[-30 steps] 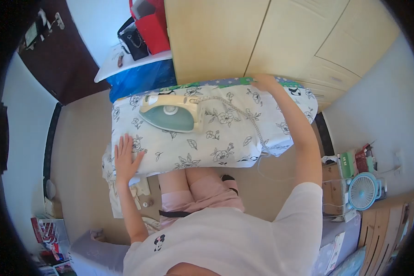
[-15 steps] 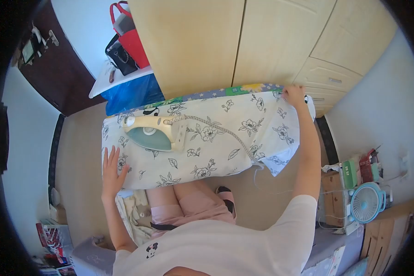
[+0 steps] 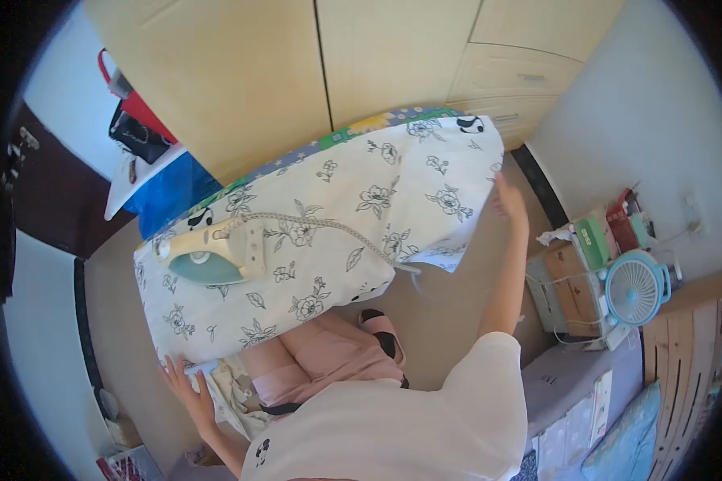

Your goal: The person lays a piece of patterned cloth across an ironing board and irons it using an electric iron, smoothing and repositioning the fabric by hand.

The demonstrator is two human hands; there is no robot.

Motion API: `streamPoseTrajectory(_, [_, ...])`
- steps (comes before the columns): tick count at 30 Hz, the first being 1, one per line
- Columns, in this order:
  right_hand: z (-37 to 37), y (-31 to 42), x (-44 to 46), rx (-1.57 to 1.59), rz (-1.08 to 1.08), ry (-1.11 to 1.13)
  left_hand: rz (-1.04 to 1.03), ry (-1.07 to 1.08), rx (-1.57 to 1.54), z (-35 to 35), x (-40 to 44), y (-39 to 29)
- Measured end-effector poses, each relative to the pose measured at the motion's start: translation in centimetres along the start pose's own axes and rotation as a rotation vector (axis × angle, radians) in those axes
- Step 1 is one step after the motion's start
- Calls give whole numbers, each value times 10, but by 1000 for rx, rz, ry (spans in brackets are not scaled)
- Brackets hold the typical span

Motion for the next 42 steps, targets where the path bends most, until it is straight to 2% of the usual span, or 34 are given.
streamPoseTrajectory(1, [-35,6,-60,154,-225,209,23,-56,-13,2,-1,2])
streamPoseTrajectory(2, [-42,-4,-69,152,-234,193,10,-47,-21,-2,1,-3])
streamPoseTrajectory(4, [-59,18,-75,657,119,314,-16,-132,-83,0,2,-13])
streamPoseTrajectory(8, [-45,23,-80,626,139,212,-89,-94,-177,0,10,-51])
streamPoseTrajectory(10, [-21,32,-61,423,205,77,-159,-30,-197,-8,11,-65])
streamPoseTrajectory(11, [-18,41,-52,422,208,76,-158,-32,-200,-9,11,-66])
streamPoseTrajectory(13, [-8,74,-37,160,326,23,-179,11,-121,-15,10,-71])
streamPoseTrajectory(14, [-8,81,-25,161,326,23,-179,11,-121,-14,9,-72])
streamPoseTrajectory(16, [-11,109,-15,146,553,57,-191,31,-119,-12,7,-75])
streamPoseTrajectory(18, [-8,130,-31,118,600,-5,-180,34,-117,-13,5,-73])
streamPoseTrajectory(20, [14,134,-43,-20,684,-273,-164,40,-115,-15,3,-72])
streamPoseTrajectory(21, [16,119,-34,-160,598,-297,-158,31,-105,-14,3,-75])
streamPoseTrajectory(22, [18,102,-20,-161,603,-290,-153,24,-98,-13,3,-76])
streamPoseTrajectory(24, [12,60,12,-181,391,-218,-149,10,-93,-13,2,-76])
streamPoseTrajectory(28, [21,103,-9,-162,613,-459,-161,-5,-62,-13,6,-78])
streamPoseTrajectory(29, [21,107,0,-213,595,-539,-166,-4,-63,-13,8,-78])
streamPoseTrajectory(30, [19,114,3,-211,595,-543,-201,-13,-79,-13,9,-82])
streamPoseTrajectory(32, [3,116,24,-314,432,-398,-229,-31,-98,-12,11,-88])
streamPoseTrajectory(36, [6,137,28,-496,392,-527,-209,9,-117,-15,12,-95])
streamPoseTrajectory(42, [-7,145,48,-584,654,-425,-183,-42,-142,-8,13,-92])
Point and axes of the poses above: each hand's wrist, its own x-axis towards the middle knuckle, its own z-axis out of the back of the hand, y = z × x, the point moved 10 cm from there along x, towards the middle knuckle, and after that the axes turned 7 degrees about x, right-handed, at the moved point
